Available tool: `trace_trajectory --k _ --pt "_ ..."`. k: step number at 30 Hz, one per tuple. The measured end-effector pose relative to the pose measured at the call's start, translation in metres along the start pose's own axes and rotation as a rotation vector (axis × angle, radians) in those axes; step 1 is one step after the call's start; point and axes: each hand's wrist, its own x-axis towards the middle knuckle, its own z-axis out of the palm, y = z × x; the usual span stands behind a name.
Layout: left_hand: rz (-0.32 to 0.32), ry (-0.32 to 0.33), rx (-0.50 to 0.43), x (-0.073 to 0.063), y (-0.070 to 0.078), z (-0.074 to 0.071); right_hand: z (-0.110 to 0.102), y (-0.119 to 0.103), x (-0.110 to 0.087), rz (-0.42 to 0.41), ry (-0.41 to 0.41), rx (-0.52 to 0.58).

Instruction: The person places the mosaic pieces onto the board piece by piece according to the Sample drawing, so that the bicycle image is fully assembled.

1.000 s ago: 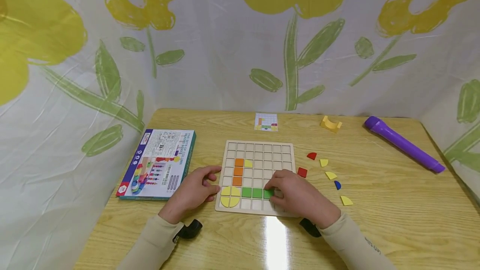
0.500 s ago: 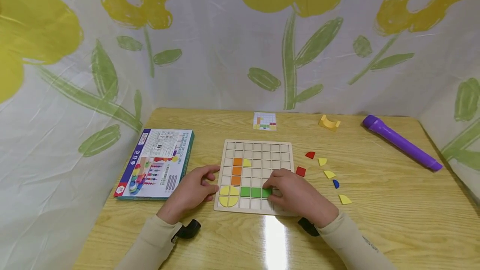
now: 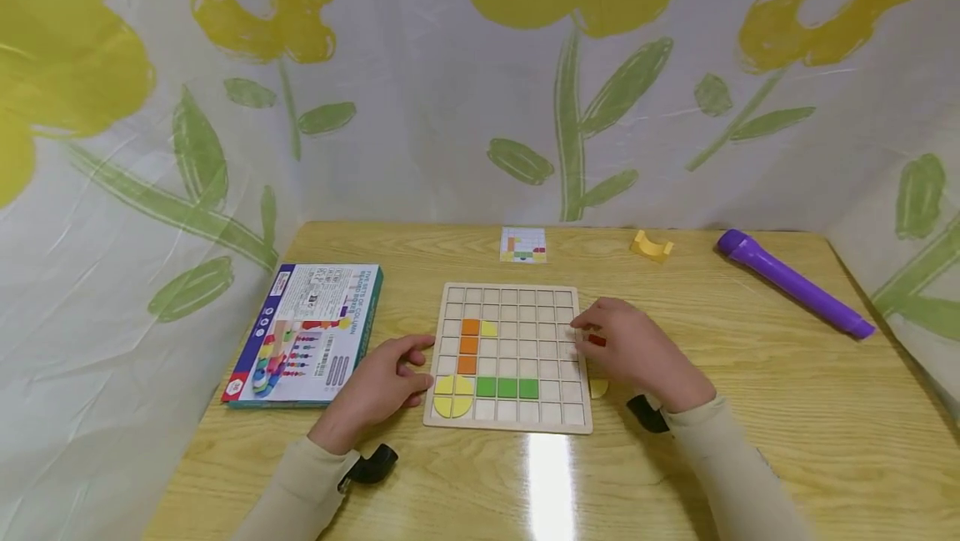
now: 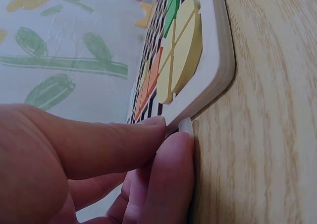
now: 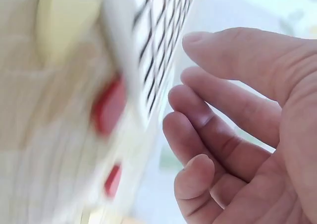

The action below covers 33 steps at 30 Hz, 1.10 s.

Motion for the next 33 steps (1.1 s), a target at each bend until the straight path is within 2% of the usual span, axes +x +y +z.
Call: trace_trajectory --k 6,11,22,33 --pt "0.011 -0.002 -0.02 0.0 -0.001 0.0 -0.016 0.035 0.003 0.13 0.022 0.025" --pt "0.008 -0.006 -0.036 -0.001 -0.003 0.001 -0.02 0.049 0.005 0.178 0.022 0.036" --pt "0.009 0.003 -0.016 -0.001 -0.003 0.002 -0.014 0.064 0.012 0.239 -0.01 0.038" --pt "0.006 0.017 -0.001 -0.001 -0.002 0.001 -0.012 0.065 0.016 0.235 -0.016 0.024"
